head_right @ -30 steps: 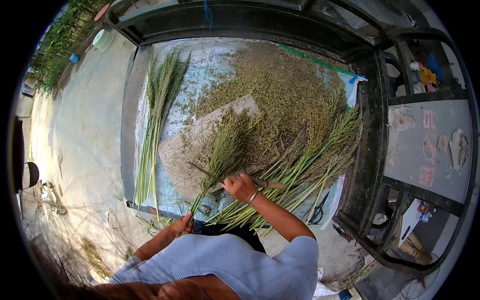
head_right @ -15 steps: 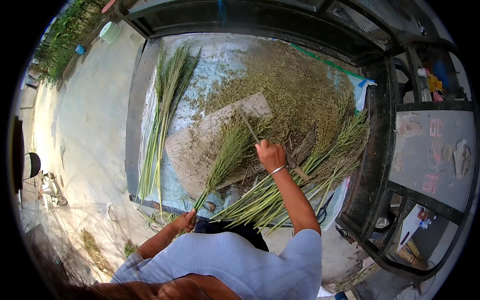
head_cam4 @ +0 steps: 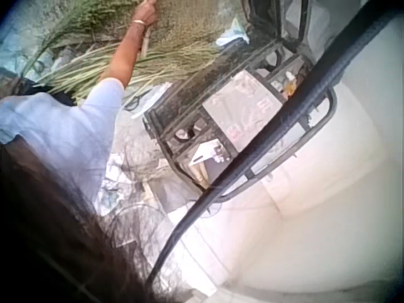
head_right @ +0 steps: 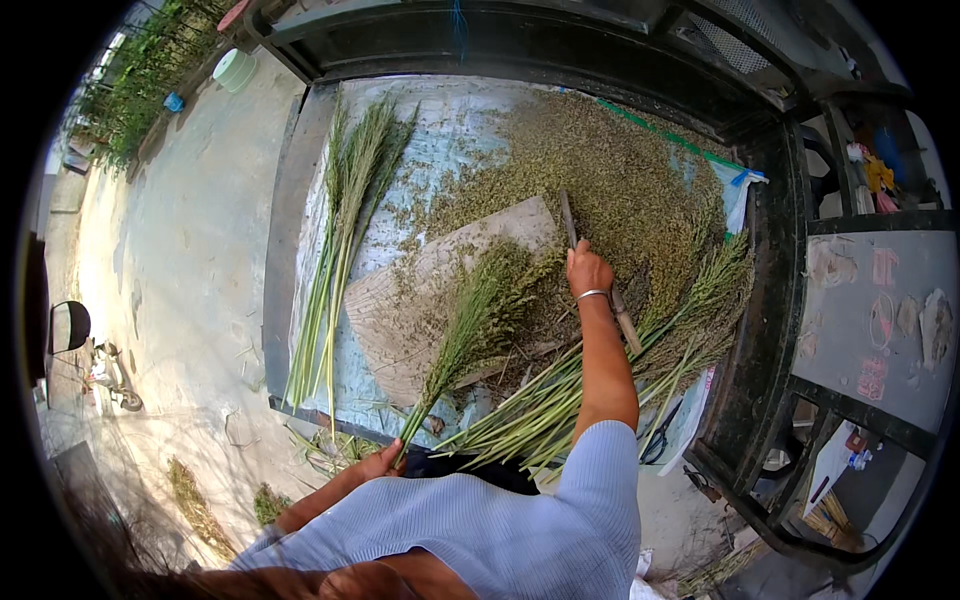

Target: The person stands on a rooftop and manually threshes bundles of grain stalks. They hold a bundle in one hand and repeatedly strike the grain heads against a wooden board to separate the seeds, which fall onto a tarp below. The person processes the stalks in small groups, occasionally adjusting their grip and position.

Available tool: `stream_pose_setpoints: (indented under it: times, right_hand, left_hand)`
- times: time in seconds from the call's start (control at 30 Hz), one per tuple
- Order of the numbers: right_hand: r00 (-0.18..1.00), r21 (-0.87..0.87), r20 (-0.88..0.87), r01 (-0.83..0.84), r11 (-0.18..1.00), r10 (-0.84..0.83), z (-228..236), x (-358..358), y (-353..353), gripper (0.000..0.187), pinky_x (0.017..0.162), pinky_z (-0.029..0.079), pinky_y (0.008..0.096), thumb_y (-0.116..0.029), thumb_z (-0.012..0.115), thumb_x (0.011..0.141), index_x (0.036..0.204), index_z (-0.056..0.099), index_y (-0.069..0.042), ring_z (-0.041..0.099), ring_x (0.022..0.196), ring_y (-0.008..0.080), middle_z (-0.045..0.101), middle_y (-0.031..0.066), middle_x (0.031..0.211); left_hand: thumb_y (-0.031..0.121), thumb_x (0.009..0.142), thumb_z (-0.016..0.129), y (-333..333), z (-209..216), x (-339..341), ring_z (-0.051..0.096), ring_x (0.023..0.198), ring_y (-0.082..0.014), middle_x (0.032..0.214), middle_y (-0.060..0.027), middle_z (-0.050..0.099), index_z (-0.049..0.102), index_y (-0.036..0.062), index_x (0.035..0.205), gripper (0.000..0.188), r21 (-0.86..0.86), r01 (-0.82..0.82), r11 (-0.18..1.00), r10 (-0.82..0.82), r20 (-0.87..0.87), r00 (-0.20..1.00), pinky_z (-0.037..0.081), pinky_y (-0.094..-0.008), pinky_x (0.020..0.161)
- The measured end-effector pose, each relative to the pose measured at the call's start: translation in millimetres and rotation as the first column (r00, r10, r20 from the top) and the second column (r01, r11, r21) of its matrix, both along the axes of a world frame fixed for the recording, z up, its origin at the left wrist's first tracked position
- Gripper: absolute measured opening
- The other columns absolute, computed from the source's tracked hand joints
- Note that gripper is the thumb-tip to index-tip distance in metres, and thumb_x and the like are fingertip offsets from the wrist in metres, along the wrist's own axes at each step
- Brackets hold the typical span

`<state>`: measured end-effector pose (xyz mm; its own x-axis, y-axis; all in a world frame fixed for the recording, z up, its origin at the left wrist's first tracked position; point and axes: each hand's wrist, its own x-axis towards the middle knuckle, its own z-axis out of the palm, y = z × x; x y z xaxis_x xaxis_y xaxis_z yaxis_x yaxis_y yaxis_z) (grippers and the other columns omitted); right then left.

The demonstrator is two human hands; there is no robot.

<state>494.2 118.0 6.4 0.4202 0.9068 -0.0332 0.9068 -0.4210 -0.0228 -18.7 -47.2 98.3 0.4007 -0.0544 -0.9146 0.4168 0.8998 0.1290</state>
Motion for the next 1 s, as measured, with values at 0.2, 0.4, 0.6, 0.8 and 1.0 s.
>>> stream_pose_setpoints:
  times: [0.2, 0.4, 0.6, 0.8, 1.0]
  right_hand:
    - [0.66, 0.409, -0.197, -0.617, 0.672, 0.725, 87.0, -151.7, -69.6, 0.03, 0.048, 0.035, 0.0327, -0.025, 0.063, 0.08, 0.068, 0.04, -0.01, 0.045, 0.045, 0.0215, 0.041, 0.0052, 0.049]
    - [0.795, 0.122, -0.186, -0.564, 0.817, 0.577, 3.5, -97.0, -62.3, 0.024, 0.048, 0.042, 0.0407, -0.027, 0.055, 0.086, 0.076, 0.041, -0.011, 0.04, 0.034, 0.0227, 0.041, 0.0047, 0.041]
    - [0.997, 0.038, -0.072, -0.023, 0.999, 0.026, 8.7, -33.6, -15.0, 0.026, 0.038, 0.039, 0.0371, -0.03, 0.049, 0.089, 0.084, 0.046, -0.005, 0.049, 0.04, 0.0245, 0.048, 0.0085, 0.046]
    - [0.875, 0.334, -0.098, -0.42, 0.844, 0.474, 88.7, -99.3, -49.3, 0.032, 0.037, 0.036, 0.0341, -0.029, 0.063, 0.08, 0.069, 0.041, -0.008, 0.043, 0.037, 0.0224, 0.04, 0.0043, 0.044]
    - [0.702, 0.132, -0.388, -0.598, 0.79, 0.597, 22.2, -145.6, -80.3, 0.029, 0.042, 0.039, 0.0369, -0.026, 0.061, 0.082, 0.071, 0.04, -0.009, 0.046, 0.039, 0.0242, 0.044, 0.0083, 0.043]
  left_hand:
    - [0.071, 0.08, 0.027, 38.2, 7.0, 38.3, 0.02, 0.039, -0.009, 0.048, 0.0028, 0.024, 0.036, 0.0139, 0.064, 0.06, -0.174, -0.097, 0.98, 0.105, 0.034, 0.994, 0.019, -0.0242, 0.037]
    - [0.07, 0.082, 0.024, 33.4, 19.4, 35.7, 0.018, 0.039, -0.008, 0.048, 0.0044, 0.024, 0.033, 0.0143, 0.061, 0.061, -0.233, -0.048, 0.971, 0.074, 0.103, 0.992, 0.016, -0.0228, 0.037]
    - [0.07, 0.082, 0.025, 31.3, 27.3, 42.9, 0.018, 0.038, -0.0063, 0.047, 0.0049, 0.025, 0.035, 0.0144, 0.061, 0.06, -0.293, -0.134, 0.947, 0.186, 0.158, 0.97, 0.015, -0.0215, 0.035]
    - [0.072, 0.081, 0.021, 25.6, 9.8, 36.2, 0.019, 0.038, -0.0061, 0.046, 0.0051, 0.024, 0.034, 0.0145, 0.06, 0.063, -0.421, -0.125, 0.898, 0.236, 0.223, 0.946, 0.016, -0.0216, 0.035]
    - [0.072, 0.08, 0.022, 17.8, 0.1, 35.0, 0.019, 0.037, -0.0061, 0.045, 0.0054, 0.025, 0.034, 0.0145, 0.059, 0.063, -0.513, -0.205, 0.833, 0.352, 0.207, 0.913, 0.015, -0.022, 0.033]
